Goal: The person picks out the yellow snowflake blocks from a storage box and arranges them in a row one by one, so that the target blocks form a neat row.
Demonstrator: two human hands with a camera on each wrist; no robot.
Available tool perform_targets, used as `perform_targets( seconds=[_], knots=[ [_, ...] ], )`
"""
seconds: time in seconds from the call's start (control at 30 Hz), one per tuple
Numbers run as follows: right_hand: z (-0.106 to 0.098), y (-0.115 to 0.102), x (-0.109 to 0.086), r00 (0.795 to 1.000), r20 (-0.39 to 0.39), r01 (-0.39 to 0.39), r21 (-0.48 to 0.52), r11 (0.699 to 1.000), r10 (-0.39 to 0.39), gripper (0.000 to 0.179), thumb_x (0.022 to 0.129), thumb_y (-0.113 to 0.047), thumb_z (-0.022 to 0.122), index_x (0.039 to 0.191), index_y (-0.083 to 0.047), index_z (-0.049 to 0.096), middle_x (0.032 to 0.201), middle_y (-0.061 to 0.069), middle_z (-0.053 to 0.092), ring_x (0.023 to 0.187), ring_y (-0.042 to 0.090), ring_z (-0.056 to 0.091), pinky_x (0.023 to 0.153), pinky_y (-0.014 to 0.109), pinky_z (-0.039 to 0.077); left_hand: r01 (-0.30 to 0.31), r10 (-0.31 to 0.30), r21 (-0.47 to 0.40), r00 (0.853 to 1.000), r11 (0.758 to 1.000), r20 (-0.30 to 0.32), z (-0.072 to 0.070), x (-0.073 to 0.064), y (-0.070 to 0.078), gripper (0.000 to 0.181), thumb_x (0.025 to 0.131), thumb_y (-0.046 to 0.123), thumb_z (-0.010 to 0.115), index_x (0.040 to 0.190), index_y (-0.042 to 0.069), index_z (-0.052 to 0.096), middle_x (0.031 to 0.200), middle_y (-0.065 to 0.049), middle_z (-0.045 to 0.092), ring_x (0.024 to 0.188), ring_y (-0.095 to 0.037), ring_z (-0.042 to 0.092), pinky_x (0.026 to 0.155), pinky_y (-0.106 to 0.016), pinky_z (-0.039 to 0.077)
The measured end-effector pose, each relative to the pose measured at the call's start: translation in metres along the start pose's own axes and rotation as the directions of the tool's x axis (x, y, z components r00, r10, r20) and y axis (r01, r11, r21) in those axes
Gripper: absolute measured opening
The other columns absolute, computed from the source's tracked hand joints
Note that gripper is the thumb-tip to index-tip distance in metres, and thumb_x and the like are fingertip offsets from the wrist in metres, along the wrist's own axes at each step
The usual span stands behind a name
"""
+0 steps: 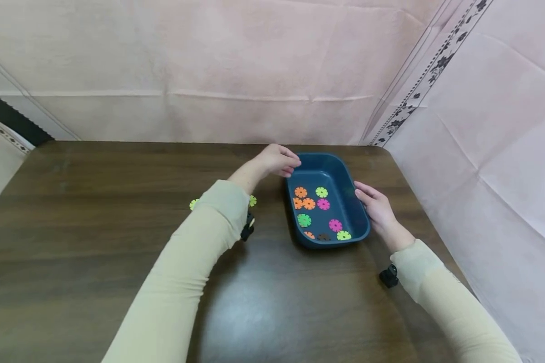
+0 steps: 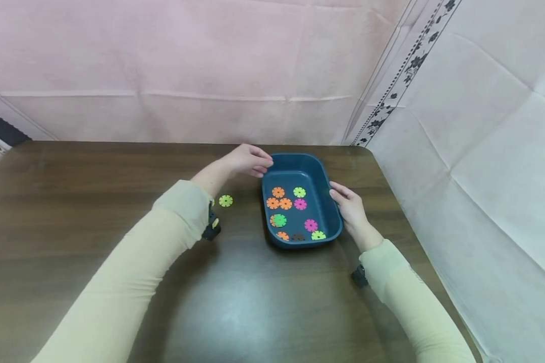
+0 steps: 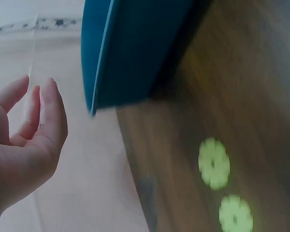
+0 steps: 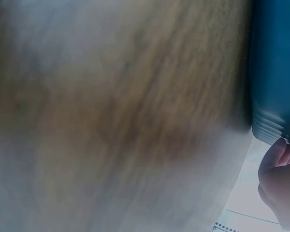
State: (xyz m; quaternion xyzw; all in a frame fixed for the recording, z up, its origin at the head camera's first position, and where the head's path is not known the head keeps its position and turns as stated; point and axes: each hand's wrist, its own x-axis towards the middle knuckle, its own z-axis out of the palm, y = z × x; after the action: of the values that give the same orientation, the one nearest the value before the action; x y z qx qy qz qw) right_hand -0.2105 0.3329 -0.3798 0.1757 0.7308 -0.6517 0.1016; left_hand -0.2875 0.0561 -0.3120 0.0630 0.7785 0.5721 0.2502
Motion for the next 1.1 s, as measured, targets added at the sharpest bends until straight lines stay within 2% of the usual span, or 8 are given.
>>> perform_targets(
  seconds=[0.1,0.3,0.47,0.67,0.87,1.1],
  knots=[
    [0.001,-0.001,0.0,1.0,0.0,0.008,0.005,1.0,-0.008,0.055,0.094,-0.034,0.053,0.144,-0.02,0.037,0.147,0.005,0.037,0.099,0.002,0.054,0.076,0.013,0.052,-0.008,0.008,0.013,0.999,1.0,0.031,0.014,0.005,0.001,0.031,0.091,0.015,0.061,0.118,0.0,0.059,0.119,-0.017,0.061,0.106,-0.027,0.062,0.087,-0.03,0.055],
    [0.003,-0.001,0.002,0.999,-0.002,0.033,0.02,0.999,-0.033,0.054,0.094,-0.032,0.054,0.143,-0.016,0.039,0.125,-0.002,0.051,0.094,0.001,0.057,0.076,0.014,0.052,-0.019,0.016,0.031,0.997,0.999,0.071,0.035,0.016,-0.002,0.032,0.091,0.016,0.062,0.118,-0.001,0.06,0.122,-0.019,0.059,0.11,-0.029,0.06,0.087,-0.03,0.055],
    [0.002,0.0,0.003,0.999,0.004,0.032,0.012,0.999,-0.032,0.054,0.094,-0.033,0.054,0.144,-0.017,0.038,0.126,-0.003,0.051,0.095,0.001,0.057,0.077,0.014,0.053,-0.01,0.006,0.038,0.995,0.999,0.099,0.048,0.025,-0.007,0.034,0.091,0.016,0.061,0.121,-0.001,0.058,0.126,-0.021,0.057,0.114,-0.031,0.058,0.089,-0.03,0.054],
    [0.001,-0.001,0.005,1.0,-0.003,0.016,0.017,1.0,-0.016,0.054,0.094,-0.033,0.054,0.143,-0.018,0.039,0.13,-0.001,0.05,0.097,0.002,0.057,0.077,0.014,0.052,-0.003,0.0,0.058,0.998,0.998,0.062,0.061,0.032,-0.009,0.035,0.091,0.014,0.062,0.122,0.0,0.057,0.125,-0.017,0.058,0.112,-0.028,0.06,0.088,-0.03,0.054],
    [-0.001,-0.001,0.004,1.0,0.005,0.004,0.011,1.0,-0.004,0.053,0.095,-0.033,0.052,0.144,-0.02,0.036,0.147,0.007,0.036,0.1,0.003,0.054,0.078,0.013,0.052,0.028,-0.03,0.135,0.999,0.99,0.014,0.074,0.038,-0.01,0.04,0.089,0.016,0.064,0.124,0.003,0.054,0.124,-0.013,0.057,0.109,-0.027,0.061,0.094,-0.034,0.051],
    [-0.004,0.005,0.003,1.0,-0.002,0.003,0.009,1.0,-0.003,0.055,0.093,-0.035,0.054,0.144,-0.02,0.038,0.141,0.003,0.043,0.097,0.001,0.057,0.079,0.014,0.052,0.045,-0.049,0.25,0.999,0.967,0.008,0.083,0.047,-0.018,0.047,0.089,0.019,0.064,0.13,0.004,0.049,0.129,-0.012,0.054,0.111,-0.026,0.056,0.099,-0.037,0.047]
  ],
)
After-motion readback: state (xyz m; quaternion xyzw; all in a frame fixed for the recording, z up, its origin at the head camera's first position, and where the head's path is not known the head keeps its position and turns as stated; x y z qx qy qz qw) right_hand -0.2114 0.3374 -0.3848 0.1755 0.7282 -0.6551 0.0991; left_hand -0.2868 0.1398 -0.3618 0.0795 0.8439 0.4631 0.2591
